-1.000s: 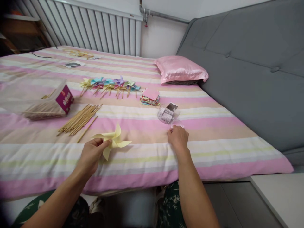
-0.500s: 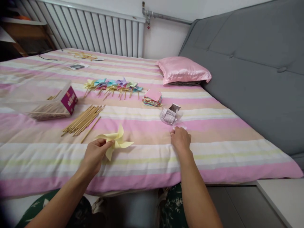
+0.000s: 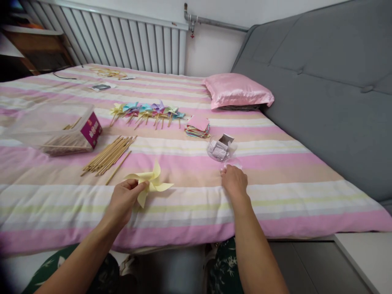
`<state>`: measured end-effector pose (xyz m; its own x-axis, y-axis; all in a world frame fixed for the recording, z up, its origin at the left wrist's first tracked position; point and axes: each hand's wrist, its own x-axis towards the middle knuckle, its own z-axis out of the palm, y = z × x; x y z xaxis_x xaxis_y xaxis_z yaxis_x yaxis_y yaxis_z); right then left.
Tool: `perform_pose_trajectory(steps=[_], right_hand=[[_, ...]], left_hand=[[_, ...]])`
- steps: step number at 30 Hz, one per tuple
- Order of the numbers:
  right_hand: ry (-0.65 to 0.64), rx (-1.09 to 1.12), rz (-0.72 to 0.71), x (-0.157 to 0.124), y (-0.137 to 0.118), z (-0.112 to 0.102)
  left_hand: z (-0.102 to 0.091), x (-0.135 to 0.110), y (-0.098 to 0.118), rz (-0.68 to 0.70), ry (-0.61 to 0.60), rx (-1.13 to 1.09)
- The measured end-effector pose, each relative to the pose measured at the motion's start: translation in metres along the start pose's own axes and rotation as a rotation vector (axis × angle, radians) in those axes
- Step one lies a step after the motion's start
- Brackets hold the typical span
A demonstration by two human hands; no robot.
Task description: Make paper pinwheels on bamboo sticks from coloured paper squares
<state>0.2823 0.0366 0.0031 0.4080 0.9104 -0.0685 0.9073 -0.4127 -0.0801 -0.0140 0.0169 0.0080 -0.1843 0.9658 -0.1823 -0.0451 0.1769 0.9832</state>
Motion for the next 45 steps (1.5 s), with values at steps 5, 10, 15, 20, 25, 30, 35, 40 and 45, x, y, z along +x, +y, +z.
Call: perform_pose_trajectory(steps=[5,10,15,20,25,30,35,40,45], right_hand=[[0.025,0.012,0.011,-0.0010,-0.0018,-0.0020],[0.043,0.043,0.034,-0.0008,-0.0010,-0.0012],[0.033,0.075,0.004,-0.0012,-0.0006,-0.0013],[0.030,0.066,-0.034,-0.0027,-0.0020,-0.0027],[0.041,0.032,-0.040,-0.0037,-0.0039,-0.0056],[0.135,0.008,0.026,-0.0044,-0.0054,-0.0060],[0.234,0.001,0.092,-0.0050,-0.0044,-0.0019],[0.263,0.019,0.104,-0.0050,-0.0018,-0.0006],[0.232,-0.006,0.116,-0.0017,-0.0011,-0.0015]], left_hand=[[-0.0009,0.0009,-0.0010,-0.011,-0.005,-0.004],[-0.0011,0.0003,-0.0018,-0.014,-0.004,0.001],[-0.0020,-0.0008,-0.0017,-0.002,-0.006,0.005],[-0.0007,0.0001,-0.0012,-0.012,-0.010,0.003],[-0.0003,0.0001,-0.0011,-0.009,0.003,0.009],[-0.0009,-0.0002,-0.0004,-0.008,-0.007,0.005],[-0.0009,-0.0003,-0.0007,-0.003,-0.002,0.014],[-0.0014,0.0005,-0.0019,-0.006,-0.005,0.011],[-0.0017,0.0003,-0.0025,-0.008,-0.014,0.013]])
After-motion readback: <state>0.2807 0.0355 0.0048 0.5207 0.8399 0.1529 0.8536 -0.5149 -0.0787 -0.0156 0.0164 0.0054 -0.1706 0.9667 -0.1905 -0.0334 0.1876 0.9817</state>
